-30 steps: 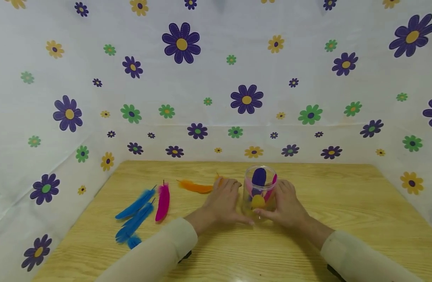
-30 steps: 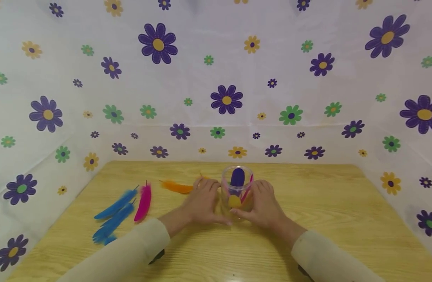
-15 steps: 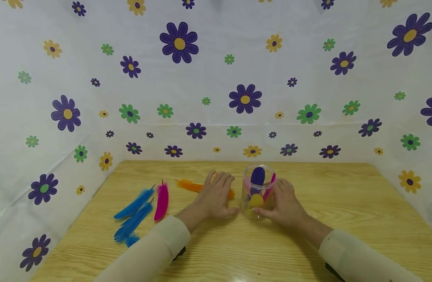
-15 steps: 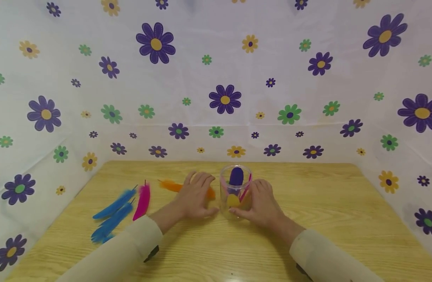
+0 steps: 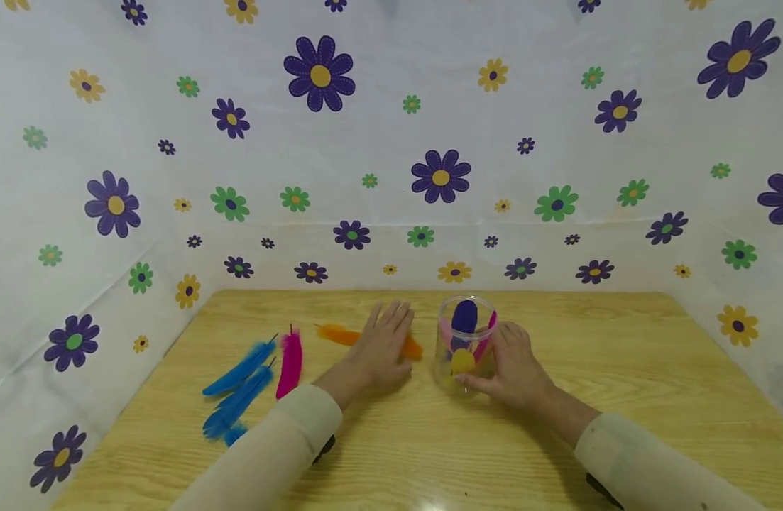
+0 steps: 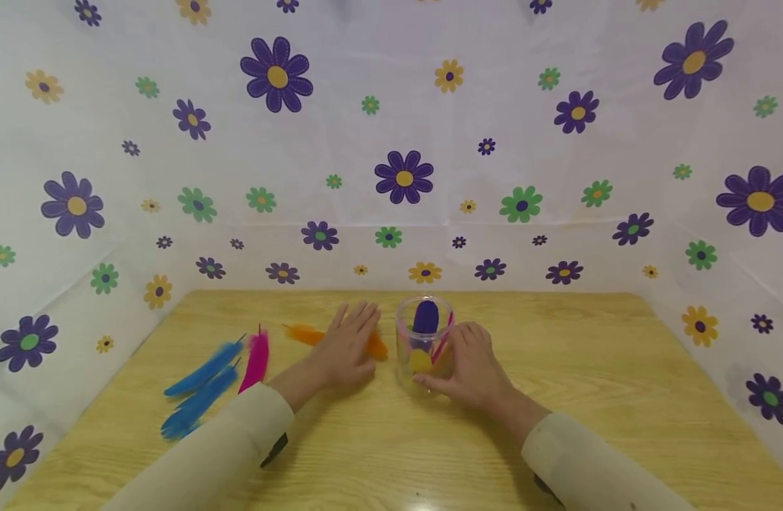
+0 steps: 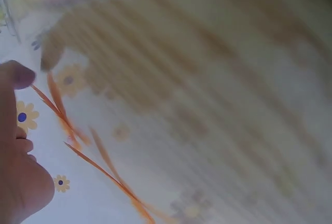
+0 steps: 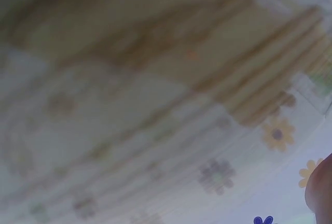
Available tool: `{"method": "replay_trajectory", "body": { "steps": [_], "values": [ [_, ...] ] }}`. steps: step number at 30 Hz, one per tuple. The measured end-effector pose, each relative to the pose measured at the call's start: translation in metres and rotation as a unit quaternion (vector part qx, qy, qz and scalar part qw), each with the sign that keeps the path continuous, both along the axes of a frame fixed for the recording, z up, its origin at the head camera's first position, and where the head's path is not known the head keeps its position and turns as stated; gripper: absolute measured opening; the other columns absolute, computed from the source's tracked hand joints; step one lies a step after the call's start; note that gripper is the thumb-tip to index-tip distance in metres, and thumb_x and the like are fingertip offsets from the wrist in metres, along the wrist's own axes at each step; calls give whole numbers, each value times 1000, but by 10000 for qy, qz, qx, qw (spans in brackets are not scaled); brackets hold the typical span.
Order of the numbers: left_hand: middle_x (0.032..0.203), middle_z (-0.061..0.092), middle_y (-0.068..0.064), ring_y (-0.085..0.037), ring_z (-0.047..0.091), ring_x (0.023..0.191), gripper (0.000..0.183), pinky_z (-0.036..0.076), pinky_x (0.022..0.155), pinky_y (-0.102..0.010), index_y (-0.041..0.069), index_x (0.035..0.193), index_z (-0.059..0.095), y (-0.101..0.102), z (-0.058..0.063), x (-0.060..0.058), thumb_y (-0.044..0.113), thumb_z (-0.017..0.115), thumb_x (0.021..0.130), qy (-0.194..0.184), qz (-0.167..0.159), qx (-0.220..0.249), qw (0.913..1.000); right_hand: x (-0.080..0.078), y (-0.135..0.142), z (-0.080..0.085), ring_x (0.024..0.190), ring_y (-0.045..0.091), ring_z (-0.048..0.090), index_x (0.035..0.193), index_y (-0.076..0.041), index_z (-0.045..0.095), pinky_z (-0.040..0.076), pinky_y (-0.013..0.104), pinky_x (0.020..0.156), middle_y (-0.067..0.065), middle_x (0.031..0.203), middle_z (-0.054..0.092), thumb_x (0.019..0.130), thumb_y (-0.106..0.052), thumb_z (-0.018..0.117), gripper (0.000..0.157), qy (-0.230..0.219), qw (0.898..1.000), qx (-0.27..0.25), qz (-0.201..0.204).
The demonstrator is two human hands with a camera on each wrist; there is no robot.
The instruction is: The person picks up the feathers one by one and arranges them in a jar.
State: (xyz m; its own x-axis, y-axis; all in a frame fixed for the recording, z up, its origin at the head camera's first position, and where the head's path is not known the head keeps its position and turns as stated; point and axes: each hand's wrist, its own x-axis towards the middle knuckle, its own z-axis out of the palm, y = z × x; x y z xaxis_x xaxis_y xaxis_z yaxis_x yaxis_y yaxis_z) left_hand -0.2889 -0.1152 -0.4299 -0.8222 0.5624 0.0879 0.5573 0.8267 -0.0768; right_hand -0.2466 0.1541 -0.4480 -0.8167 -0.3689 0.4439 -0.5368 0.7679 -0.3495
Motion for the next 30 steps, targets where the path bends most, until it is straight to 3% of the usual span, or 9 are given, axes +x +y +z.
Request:
{"method": "replay_trajectory", "body": {
  "steps": [7, 11, 20, 30],
  "values": [
    [166, 17, -16, -32, 10, 155, 75, 5, 124, -54, -1, 157, 22, -4, -3, -4, 31, 49, 95, -353, 9, 190, 9992, 0, 1, 2, 127, 35, 46, 145, -5, 39, 21, 57, 116, 17, 135, 57, 75, -59, 78, 97, -75, 9999, 29, -85],
    [166, 18, -15, -32, 12, 155, 67, 6, 123, -55, 0, 156, 24, -2, -6, -6, 30, 43, 99, -399, -143, 45, 9991, 0, 3, 2, 125, 35, 48, 142, -5, 42, 21, 57, 116, 16, 132, 59, 75, -59, 79, 94, -51, 9999, 14, -109],
    [167, 16, -10, -26, 10, 155, 58, 3, 124, -52, 6, 158, 22, 2, -14, -8, 31, 34, 107, -669, 42, -161, 9976, -2, 2, 2, 124, 34, 48, 141, -6, 43, 22, 56, 116, 15, 131, 60, 75, -60, 78, 92, 5, 10000, 33, -89],
    [167, 15, -11, -26, 13, 155, 57, 3, 123, -55, 5, 158, 21, 2, -9, -3, 31, 32, 109, -1315, 157, 21, 9912, 0, 1, 2, 125, 35, 47, 141, -5, 43, 22, 57, 116, 16, 131, 59, 76, -60, 77, 91, -53, 9999, 87, -75]
  ]
}}
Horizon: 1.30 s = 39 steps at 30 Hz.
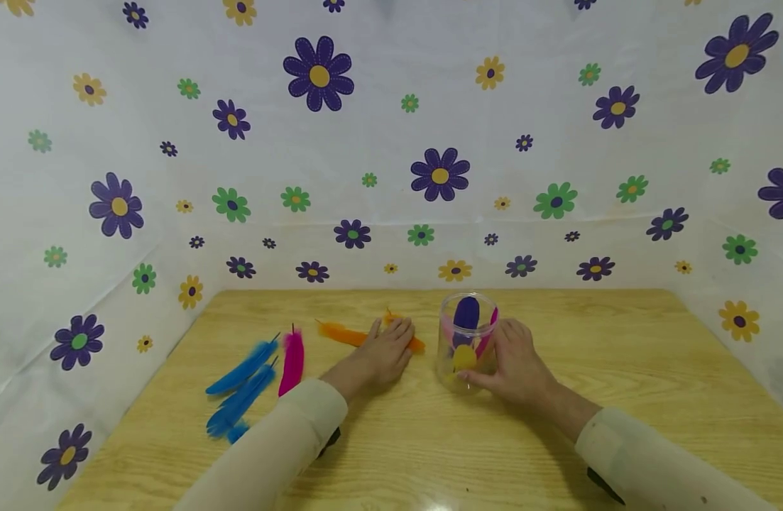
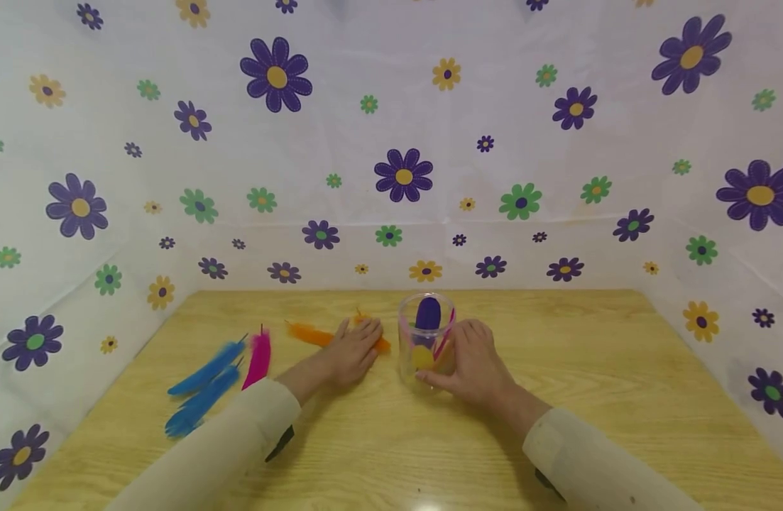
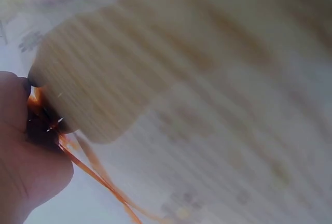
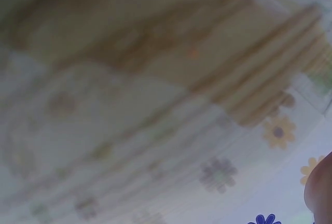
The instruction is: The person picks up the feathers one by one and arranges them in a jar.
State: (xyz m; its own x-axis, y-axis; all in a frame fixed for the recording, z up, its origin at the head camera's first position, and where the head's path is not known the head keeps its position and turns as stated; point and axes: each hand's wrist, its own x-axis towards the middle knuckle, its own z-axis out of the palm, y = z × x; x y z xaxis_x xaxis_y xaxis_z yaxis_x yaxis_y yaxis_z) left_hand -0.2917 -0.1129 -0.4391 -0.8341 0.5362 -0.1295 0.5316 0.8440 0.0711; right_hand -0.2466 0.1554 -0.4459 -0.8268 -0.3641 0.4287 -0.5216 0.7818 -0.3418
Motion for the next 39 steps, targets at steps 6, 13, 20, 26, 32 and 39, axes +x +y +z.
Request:
{"method": "replay_trajectory", "body": {
  "steps": [6, 13, 20, 26, 32, 39],
  "values": [
    [167, 17, -10, -26, 16, 154, 56, 5, 124, -54, 4, 158, 24, 0, 4, 1, 32, 33, 109, -15, -34, 57, 10000, 0, 1, 0, 127, 36, 47, 138, -5, 45, 22, 57, 116, 16, 131, 59, 76, -61, 77, 89, 7, 10000, -14, -23],
    [167, 17, -9, -25, 17, 154, 56, 5, 124, -53, 5, 158, 23, -1, 4, -1, 32, 33, 109, -23, -5, 82, 10000, -3, 0, -1, 128, 35, 48, 142, -5, 42, 22, 57, 116, 16, 134, 58, 77, -62, 76, 93, 12, 10000, -23, -18],
    [166, 20, -10, -25, 20, 153, 54, 9, 124, -51, 4, 157, 25, -1, 5, 3, 29, 33, 109, 146, -134, -237, 9995, -1, -1, 0, 128, 36, 47, 142, -4, 41, 22, 57, 117, 17, 134, 58, 77, -61, 76, 94, -43, 10000, -25, -50],
    [164, 26, -12, -27, 26, 151, 52, 17, 123, -49, 2, 155, 30, 0, 5, 4, 25, 37, 109, 325, -222, -231, 9990, -1, -2, 0, 129, 36, 47, 142, -4, 41, 22, 57, 117, 17, 133, 57, 77, -60, 76, 92, -68, 10000, -30, -48],
    [162, 30, -14, -29, 31, 149, 49, 24, 121, -46, 0, 152, 35, 1, 8, 5, 20, 40, 108, 459, -312, -223, 9982, 0, -2, 1, 131, 37, 45, 143, -4, 40, 21, 57, 118, 17, 135, 56, 78, -61, 75, 93, -130, 9999, -54, -81],
    [160, 35, -14, -29, 34, 148, 46, 24, 121, -45, 0, 150, 39, 3, 9, 5, 18, 42, 108, 392, -270, 44, 9989, -1, 0, 0, 128, 36, 47, 137, -5, 43, 21, 56, 118, 16, 130, 58, 78, -59, 76, 87, -102, 9999, -49, -91]
  ]
}}
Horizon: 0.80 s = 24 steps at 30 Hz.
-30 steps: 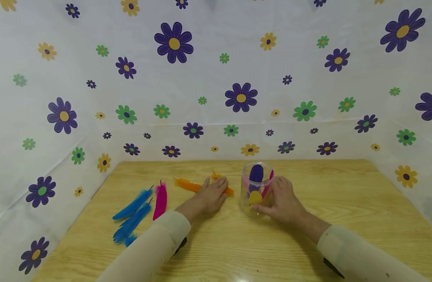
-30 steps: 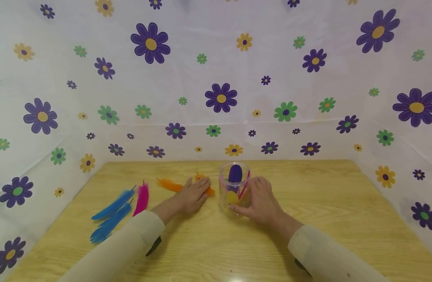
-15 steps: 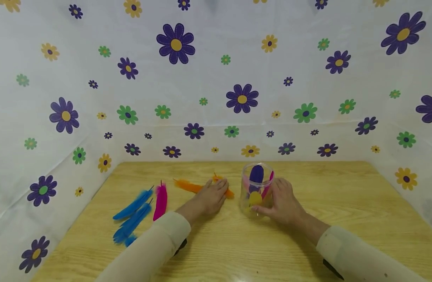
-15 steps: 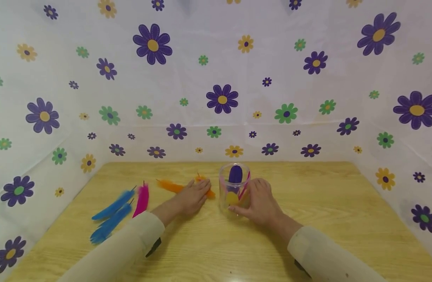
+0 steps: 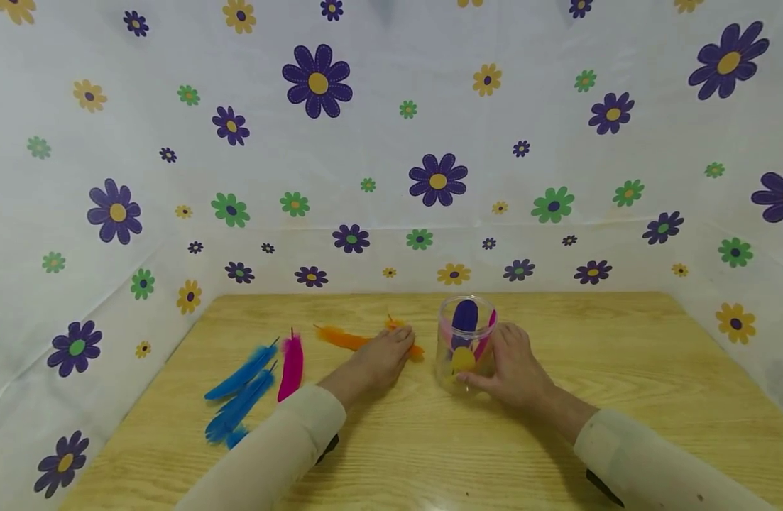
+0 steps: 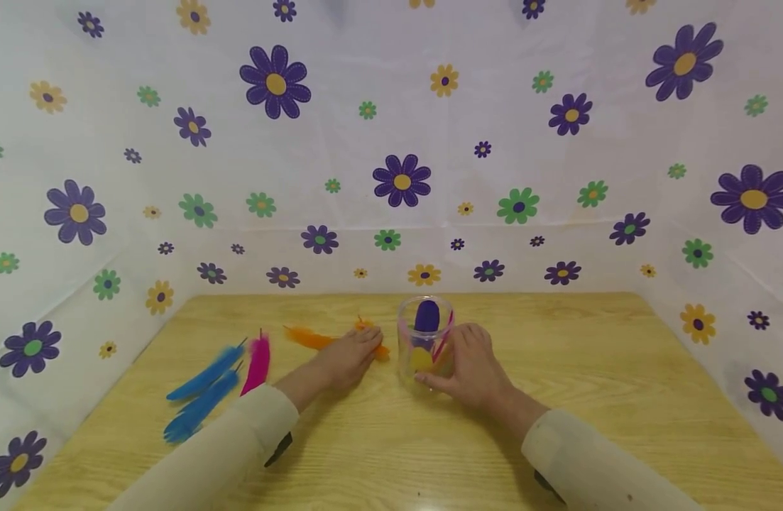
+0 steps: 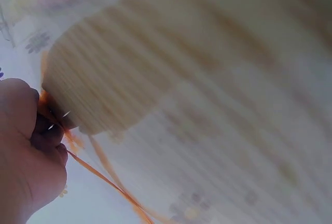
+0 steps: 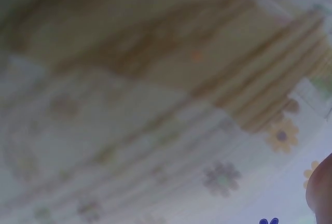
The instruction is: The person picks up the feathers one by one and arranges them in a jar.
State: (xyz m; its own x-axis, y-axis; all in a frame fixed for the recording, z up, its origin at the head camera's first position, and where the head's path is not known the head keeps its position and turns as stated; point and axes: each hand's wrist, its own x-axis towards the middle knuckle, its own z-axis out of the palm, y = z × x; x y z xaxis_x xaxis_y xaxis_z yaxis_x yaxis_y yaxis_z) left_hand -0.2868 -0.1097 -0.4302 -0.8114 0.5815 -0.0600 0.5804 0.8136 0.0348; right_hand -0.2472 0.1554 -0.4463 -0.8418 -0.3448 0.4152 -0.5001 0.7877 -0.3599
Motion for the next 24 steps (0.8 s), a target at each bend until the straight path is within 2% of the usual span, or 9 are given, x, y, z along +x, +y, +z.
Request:
{"method": "replay_trajectory", "body": {
  "steps": [5, 9, 11, 15, 18, 21, 24],
  "values": [
    [153, 46, -15, -31, 43, 141, 41, 30, 119, -43, 1, 144, 49, 0, -3, -2, 16, 47, 106, 217, -73, 229, 9995, -1, 0, -1, 127, 35, 47, 134, -5, 46, 21, 56, 118, 15, 128, 59, 78, -59, 76, 83, 6, 10000, -24, 35],
    [144, 56, -15, -32, 53, 133, 36, 39, 113, -42, 1, 136, 56, 0, -4, -3, 14, 52, 104, 560, -157, 268, 9979, -1, 0, -2, 128, 35, 46, 133, -6, 46, 20, 56, 118, 15, 128, 58, 79, -60, 75, 82, -24, 10000, -20, 52],
    [141, 58, -14, -30, 55, 131, 34, 39, 113, -42, 1, 134, 58, 0, -5, -5, 13, 52, 103, 734, -139, 364, 9965, -1, 0, -1, 127, 34, 46, 133, -5, 46, 21, 56, 118, 15, 127, 58, 78, -60, 76, 83, 12, 10000, -30, 60],
    [138, 61, -14, -29, 56, 130, 30, 37, 114, -41, 3, 131, 60, 3, -6, -8, 12, 50, 104, 927, -39, 1058, 9900, -2, 0, 1, 124, 34, 48, 134, -4, 46, 22, 55, 117, 16, 126, 59, 77, -58, 78, 84, 96, 9999, -32, 55],
    [132, 65, -16, -31, 60, 125, 30, 43, 110, -43, 2, 131, 61, 3, -6, -9, 11, 50, 104, 758, 194, 1824, 9801, -1, -1, 1, 124, 34, 48, 136, -3, 44, 22, 55, 117, 16, 126, 59, 77, -57, 78, 87, 76, 10000, -22, 52],
    [112, 72, -17, -30, 69, 100, 28, 54, 94, -43, 0, 125, 65, 4, -4, -10, 10, 49, 104, 499, 437, 2523, 9654, -1, 0, 1, 123, 34, 48, 137, -4, 44, 22, 55, 117, 16, 126, 59, 77, -57, 78, 87, 20, 9999, -96, 67],
    [83, 69, -11, -20, 59, 69, 26, 53, 73, -36, -1, 118, 68, 3, -1, -9, 9, 48, 104, 264, 634, 3057, 9497, -2, 0, 0, 124, 33, 48, 138, -6, 44, 21, 56, 117, 14, 127, 59, 77, -57, 78, 87, 20, 9998, -149, 118]
  ]
}}
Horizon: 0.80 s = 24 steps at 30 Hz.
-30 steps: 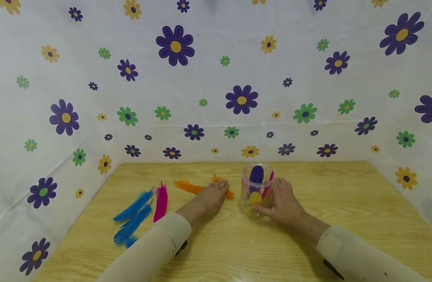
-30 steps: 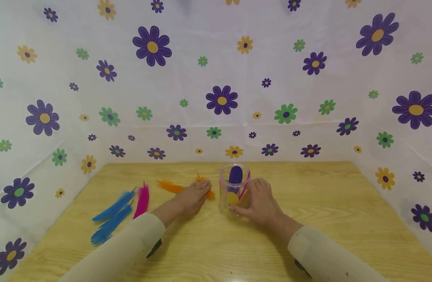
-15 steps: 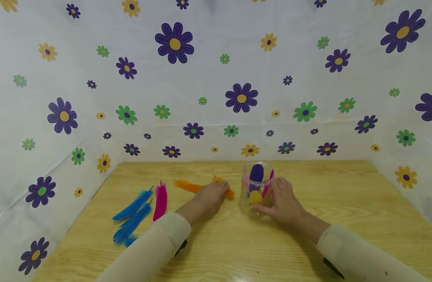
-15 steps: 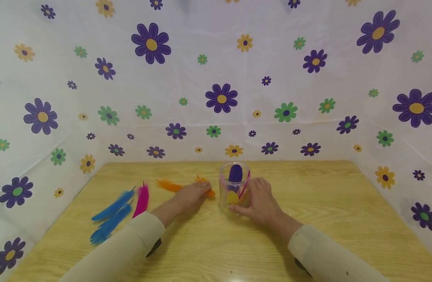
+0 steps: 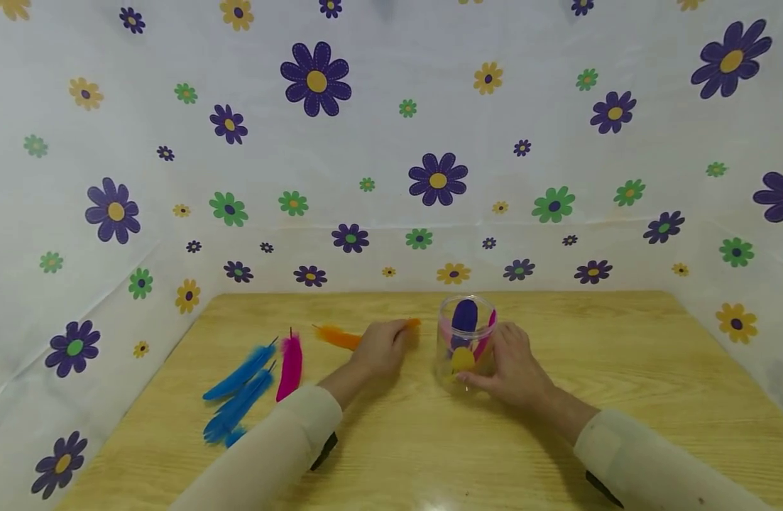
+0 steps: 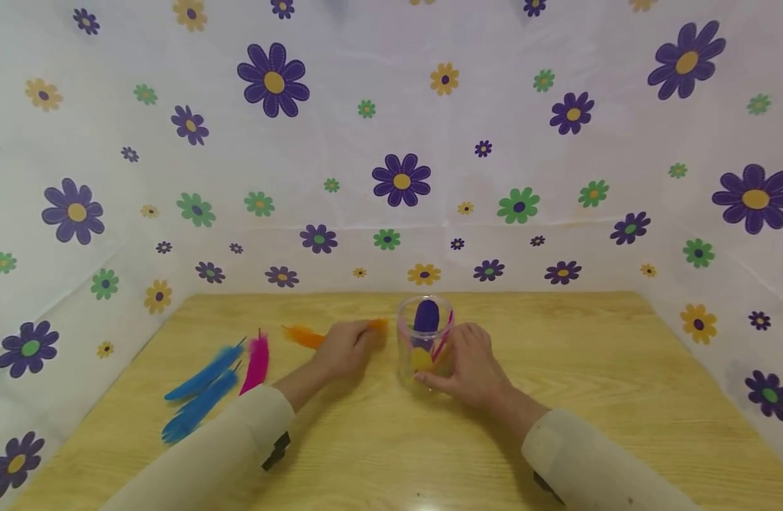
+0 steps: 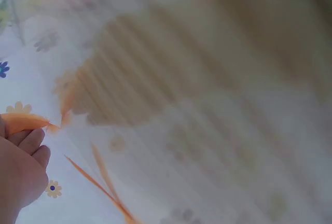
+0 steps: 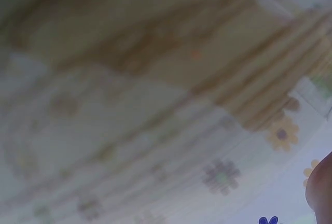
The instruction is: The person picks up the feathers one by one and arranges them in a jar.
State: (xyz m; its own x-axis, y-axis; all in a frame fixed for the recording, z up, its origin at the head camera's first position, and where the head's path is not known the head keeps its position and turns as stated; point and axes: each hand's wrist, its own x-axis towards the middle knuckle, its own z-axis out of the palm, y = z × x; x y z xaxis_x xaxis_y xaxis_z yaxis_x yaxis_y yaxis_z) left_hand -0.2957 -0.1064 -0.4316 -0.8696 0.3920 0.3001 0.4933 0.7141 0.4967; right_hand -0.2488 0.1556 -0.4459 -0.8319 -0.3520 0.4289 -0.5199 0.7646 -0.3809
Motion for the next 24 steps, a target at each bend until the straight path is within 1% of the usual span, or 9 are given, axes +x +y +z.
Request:
{"method": "replay_trajectory", "body": {
  "steps": [3, 7, 9, 11, 13, 15, 18, 22, 24],
  "values": [
    [66, 54, -4, -13, 43, 56, 25, 44, 62, -29, -2, 111, 70, -1, 1, 3, 7, 48, 104, -273, 37, 354, 9990, -1, 0, -2, 125, 32, 47, 141, -7, 41, 21, 56, 117, 14, 129, 59, 78, -59, 77, 90, -14, 10000, -2, 29],
    [61, 44, 1, -10, 37, 51, 24, 38, 55, -23, -2, 94, 67, 1, 4, 8, 10, 49, 104, -564, -23, 719, 9958, -1, 0, -3, 127, 33, 47, 145, -7, 38, 20, 56, 118, 15, 133, 57, 78, -61, 76, 94, -38, 10000, 10, -9],
    [60, 45, 1, -9, 38, 51, 24, 37, 53, -23, -2, 93, 67, 2, 4, 10, 11, 50, 104, -684, -13, 913, 9935, -1, 1, -3, 128, 33, 46, 145, -7, 38, 19, 55, 118, 15, 133, 57, 77, -60, 77, 94, -67, 10000, -8, 11],
    [65, 58, -4, -10, 38, 49, 23, 38, 52, -23, -2, 100, 70, 2, 5, 12, 12, 51, 104, -950, 51, 1244, 9877, -2, 0, -4, 127, 33, 46, 144, -7, 40, 20, 55, 118, 14, 133, 57, 77, -60, 77, 93, -59, 10000, -9, 29],
    [81, 71, -11, -14, 57, 57, 24, 46, 56, -23, -2, 113, 70, 3, 6, 12, 13, 53, 104, -1274, 213, 1670, 9775, -3, 0, -4, 127, 32, 47, 144, -7, 40, 20, 55, 118, 14, 133, 57, 77, -60, 77, 93, -43, 10000, 0, 33],
    [101, 75, -17, -21, 71, 75, 26, 56, 68, -28, -3, 120, 68, 3, 8, 12, 12, 55, 103, -1557, 424, 2117, 9639, -3, 0, -4, 127, 32, 46, 144, -7, 39, 20, 55, 118, 14, 133, 57, 77, -61, 77, 94, -42, 10000, 12, 27],
    [114, 72, -21, -30, 70, 107, 28, 57, 88, -38, -7, 123, 66, 5, 14, 10, 10, 58, 101, -1909, 746, 2748, 9394, -3, 0, -4, 127, 33, 47, 147, -6, 37, 20, 56, 118, 15, 134, 57, 77, -61, 77, 97, -52, 10000, 15, 1],
    [115, 70, -25, -32, 71, 105, 29, 54, 93, -42, -11, 123, 63, 4, 20, 7, 6, 59, 100, -2216, 973, 3283, 9130, -2, 1, -3, 127, 34, 47, 147, -5, 36, 19, 55, 118, 15, 134, 57, 77, -60, 77, 97, -108, 9999, -5, -32],
    [113, 71, -25, -31, 72, 102, 29, 55, 91, -41, -11, 122, 64, 3, 24, 7, 8, 59, 100, -2364, 1065, 3384, 9046, -1, 1, -4, 127, 33, 47, 146, -6, 37, 20, 55, 118, 15, 133, 57, 77, -60, 77, 96, -104, 9999, 1, -44]
  ]
}}
